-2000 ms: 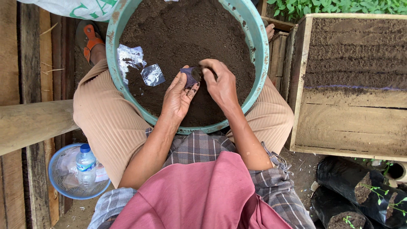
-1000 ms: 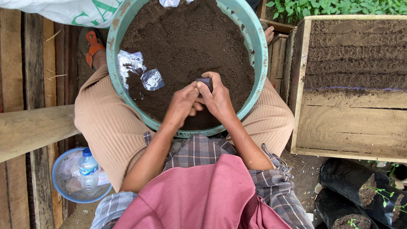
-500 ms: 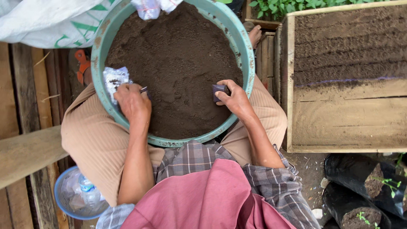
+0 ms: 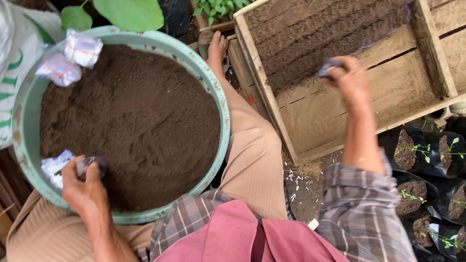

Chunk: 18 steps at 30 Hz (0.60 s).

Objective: The person scoops soil from a large green basin and wraps it into small plastic bags. They then place the wrapped soil packets into a wooden crate filled with soil.

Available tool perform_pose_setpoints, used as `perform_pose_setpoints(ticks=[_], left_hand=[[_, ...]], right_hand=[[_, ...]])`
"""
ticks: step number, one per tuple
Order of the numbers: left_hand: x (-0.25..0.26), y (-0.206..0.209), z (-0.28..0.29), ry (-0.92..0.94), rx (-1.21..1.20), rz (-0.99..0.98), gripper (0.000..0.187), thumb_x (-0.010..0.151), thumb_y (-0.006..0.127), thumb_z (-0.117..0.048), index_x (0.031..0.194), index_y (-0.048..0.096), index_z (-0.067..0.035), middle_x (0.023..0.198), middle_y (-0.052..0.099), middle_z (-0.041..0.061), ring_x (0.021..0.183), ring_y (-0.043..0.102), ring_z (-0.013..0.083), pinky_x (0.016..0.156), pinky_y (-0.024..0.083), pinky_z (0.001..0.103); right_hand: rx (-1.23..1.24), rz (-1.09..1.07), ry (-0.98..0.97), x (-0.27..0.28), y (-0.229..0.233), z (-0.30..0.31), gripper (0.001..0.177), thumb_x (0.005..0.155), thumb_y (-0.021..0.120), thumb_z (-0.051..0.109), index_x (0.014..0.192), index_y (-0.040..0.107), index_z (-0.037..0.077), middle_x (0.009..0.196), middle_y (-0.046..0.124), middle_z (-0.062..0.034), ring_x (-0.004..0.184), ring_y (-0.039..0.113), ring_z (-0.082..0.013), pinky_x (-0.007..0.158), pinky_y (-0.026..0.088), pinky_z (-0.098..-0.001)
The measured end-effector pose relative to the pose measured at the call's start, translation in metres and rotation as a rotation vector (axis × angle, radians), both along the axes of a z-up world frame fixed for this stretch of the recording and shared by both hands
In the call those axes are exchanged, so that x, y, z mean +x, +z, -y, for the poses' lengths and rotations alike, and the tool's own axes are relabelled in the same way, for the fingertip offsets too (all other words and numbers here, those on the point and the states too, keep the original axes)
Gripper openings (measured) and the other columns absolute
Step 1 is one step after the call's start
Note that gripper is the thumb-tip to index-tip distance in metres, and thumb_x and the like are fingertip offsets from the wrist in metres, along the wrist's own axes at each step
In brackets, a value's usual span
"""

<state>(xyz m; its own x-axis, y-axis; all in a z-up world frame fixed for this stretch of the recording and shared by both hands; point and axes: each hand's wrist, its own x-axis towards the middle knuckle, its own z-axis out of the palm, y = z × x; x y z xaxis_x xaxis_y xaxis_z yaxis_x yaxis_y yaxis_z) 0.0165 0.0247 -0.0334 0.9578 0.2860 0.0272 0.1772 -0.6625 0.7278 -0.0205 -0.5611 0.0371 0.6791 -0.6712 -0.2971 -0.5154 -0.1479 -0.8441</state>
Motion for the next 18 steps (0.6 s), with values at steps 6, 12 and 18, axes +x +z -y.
perform_pose_setpoints(ticks=[6, 12, 18], left_hand=[[0.001, -0.02, -0.001, 0.125, -0.299, -0.023, 0.042, 0.094, 0.06, -0.003, 0.134, 0.047, -0.002, 0.095, 0.047, 0.005, 0.058, 0.039, 0.0065, 0.055, 0.038, 0.018], [-0.001, -0.051, -0.016, 0.164, -0.183, -0.019, 0.045, 0.093, 0.063, -0.004, 0.136, 0.049, -0.007, 0.087, 0.049, 0.001, 0.057, 0.045, 0.0074, 0.057, 0.038, 0.017], [-0.001, -0.094, -0.049, 0.069, -0.181, -0.007, 0.048, 0.097, 0.056, -0.007, 0.142, 0.04, -0.002, 0.096, 0.048, 0.007, 0.056, 0.041, 0.0132, 0.054, 0.038, 0.023]], right_hand=[[-0.5, -0.135, -0.36, 0.0, -0.025, 0.199, 0.033, 0.081, 0.05, -0.003, 0.104, 0.061, 0.016, 0.099, 0.068, -0.012, 0.072, 0.074, -0.0113, 0.052, 0.063, -0.0156], [-0.679, -0.242, -0.307, 0.018, -0.035, 0.278, 0.027, 0.084, 0.06, 0.001, 0.104, 0.066, 0.017, 0.1, 0.067, -0.0082, 0.084, 0.066, -0.0125, 0.065, 0.064, -0.0207], [-1.036, -0.201, -0.12, 0.021, -0.097, 0.35, 0.023, 0.074, 0.072, 0.02, 0.097, 0.074, 0.016, 0.083, 0.072, -0.0066, 0.076, 0.067, -0.0211, 0.07, 0.053, -0.0303]])
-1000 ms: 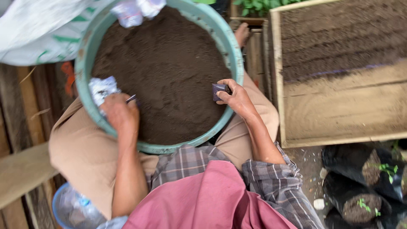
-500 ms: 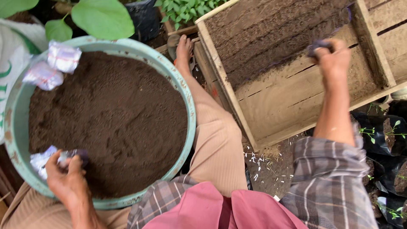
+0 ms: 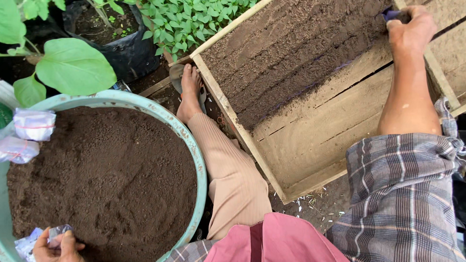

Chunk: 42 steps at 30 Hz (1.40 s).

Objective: The person scoops soil from a large green basin and wraps it into small plastic bags. They then place the wrapped soil packets into a wooden crate filled with soil.

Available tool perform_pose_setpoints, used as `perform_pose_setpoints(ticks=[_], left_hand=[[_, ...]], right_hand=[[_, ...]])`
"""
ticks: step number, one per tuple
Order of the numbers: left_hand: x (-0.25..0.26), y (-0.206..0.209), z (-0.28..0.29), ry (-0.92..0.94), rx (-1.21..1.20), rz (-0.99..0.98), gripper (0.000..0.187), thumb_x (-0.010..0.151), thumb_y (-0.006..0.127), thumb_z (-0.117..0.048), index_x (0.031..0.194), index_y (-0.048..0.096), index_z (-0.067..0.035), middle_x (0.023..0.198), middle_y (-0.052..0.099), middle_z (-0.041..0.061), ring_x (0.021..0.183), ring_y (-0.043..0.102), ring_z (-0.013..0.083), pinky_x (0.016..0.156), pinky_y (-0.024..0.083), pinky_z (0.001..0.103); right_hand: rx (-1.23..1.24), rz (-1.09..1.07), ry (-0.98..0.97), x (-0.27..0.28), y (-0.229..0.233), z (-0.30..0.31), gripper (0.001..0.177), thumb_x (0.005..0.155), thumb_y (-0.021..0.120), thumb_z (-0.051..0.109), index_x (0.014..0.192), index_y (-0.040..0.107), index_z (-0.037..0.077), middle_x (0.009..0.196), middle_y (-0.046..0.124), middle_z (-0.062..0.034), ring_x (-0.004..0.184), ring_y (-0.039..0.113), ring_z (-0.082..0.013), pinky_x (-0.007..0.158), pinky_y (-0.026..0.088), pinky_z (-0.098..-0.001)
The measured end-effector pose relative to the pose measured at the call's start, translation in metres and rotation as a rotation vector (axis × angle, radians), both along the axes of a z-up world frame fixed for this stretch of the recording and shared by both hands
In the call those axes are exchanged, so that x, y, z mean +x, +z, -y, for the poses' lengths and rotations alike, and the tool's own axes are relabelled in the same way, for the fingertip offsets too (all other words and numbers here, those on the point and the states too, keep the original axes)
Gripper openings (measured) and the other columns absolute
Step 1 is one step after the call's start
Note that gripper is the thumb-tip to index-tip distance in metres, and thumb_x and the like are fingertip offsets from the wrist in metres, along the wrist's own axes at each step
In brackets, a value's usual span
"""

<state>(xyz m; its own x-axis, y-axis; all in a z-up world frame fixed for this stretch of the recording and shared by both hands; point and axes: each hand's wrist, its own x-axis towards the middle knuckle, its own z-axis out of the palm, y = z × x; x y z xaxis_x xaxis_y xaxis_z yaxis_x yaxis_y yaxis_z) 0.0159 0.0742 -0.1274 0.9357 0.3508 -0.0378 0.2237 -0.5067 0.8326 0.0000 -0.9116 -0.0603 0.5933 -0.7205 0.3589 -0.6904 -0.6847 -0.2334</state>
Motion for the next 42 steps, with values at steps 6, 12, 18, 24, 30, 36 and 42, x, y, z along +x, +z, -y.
perform_pose_setpoints(ticks=[6, 12, 18, 24, 30, 36, 42], left_hand=[[0.004, 0.014, -0.008, -0.11, 0.112, -0.112, 0.046, 0.108, 0.054, -0.006, 0.148, 0.033, 0.001, 0.104, 0.053, 0.014, 0.062, 0.052, 0.0248, 0.053, 0.038, 0.029], [0.0, -0.002, -0.026, -0.112, 0.068, -0.082, 0.048, 0.111, 0.051, 0.001, 0.154, 0.03, 0.004, 0.092, 0.048, 0.021, 0.06, 0.049, 0.0277, 0.059, 0.042, 0.033], [-0.002, -0.013, -0.041, -0.151, 0.071, -0.055, 0.05, 0.114, 0.05, 0.001, 0.157, 0.026, 0.009, 0.102, 0.054, 0.032, 0.059, 0.049, 0.0319, 0.056, 0.041, 0.034], [0.001, 0.014, 0.007, 0.009, -0.028, 0.08, 0.044, 0.102, 0.054, 0.001, 0.143, 0.037, 0.0, 0.095, 0.048, 0.012, 0.059, 0.046, 0.0168, 0.054, 0.04, 0.023], [-0.001, 0.038, 0.026, 0.049, -0.045, 0.107, 0.04, 0.098, 0.054, -0.002, 0.137, 0.042, -0.004, 0.099, 0.051, 0.009, 0.059, 0.047, 0.0131, 0.053, 0.038, 0.019], [-0.004, 0.102, 0.072, 0.011, 0.028, 0.111, 0.032, 0.102, 0.054, -0.003, 0.133, 0.048, -0.001, 0.107, 0.054, 0.016, 0.059, 0.045, 0.0131, 0.052, 0.039, 0.021], [-0.02, 0.105, 0.06, -0.017, -0.056, 0.112, 0.034, 0.102, 0.055, -0.005, 0.135, 0.048, -0.004, 0.097, 0.055, 0.015, 0.067, 0.054, 0.0142, 0.054, 0.042, 0.02]], right_hand=[[0.053, 0.283, 0.126, 0.007, 0.002, -0.039, 0.034, 0.071, 0.048, 0.007, 0.094, 0.074, 0.008, 0.085, 0.071, -0.0045, 0.075, 0.064, -0.0177, 0.063, 0.052, -0.0331], [-0.235, 0.448, 0.072, 0.011, -0.026, -0.027, 0.028, 0.067, 0.057, 0.001, 0.081, 0.079, 0.012, 0.073, 0.076, 0.0018, 0.066, 0.069, -0.0107, 0.06, 0.055, -0.0268], [-0.391, 0.345, -0.1, 0.021, -0.039, -0.018, 0.012, 0.065, 0.062, 0.008, 0.066, 0.071, 0.017, 0.055, 0.063, 0.0031, 0.052, 0.059, -0.0094, 0.046, 0.047, -0.0363], [-0.059, 0.449, 0.195, 0.009, -0.026, -0.042, 0.031, 0.081, 0.054, 0.005, 0.106, 0.071, 0.0, 0.103, 0.077, -0.0123, 0.095, 0.07, -0.0232, 0.081, 0.048, -0.0321], [0.095, 0.287, -0.013, -0.014, 0.008, -0.172, 0.04, 0.099, 0.045, 0.01, 0.137, 0.032, 0.01, 0.13, 0.059, -0.0189, 0.111, 0.069, -0.0313, 0.097, 0.053, -0.0415], [0.65, 0.297, 0.005, -0.042, 0.016, -0.356, 0.022, 0.091, 0.042, 0.016, 0.099, 0.063, 0.019, 0.098, 0.065, -0.0033, 0.09, 0.06, -0.0175, 0.075, 0.052, -0.0346], [1.052, 0.106, -0.001, -0.035, -0.024, -0.426, 0.024, 0.091, 0.052, 0.017, 0.109, 0.068, 0.019, 0.106, 0.07, -0.0013, 0.076, 0.062, -0.009, 0.066, 0.051, -0.0226]])
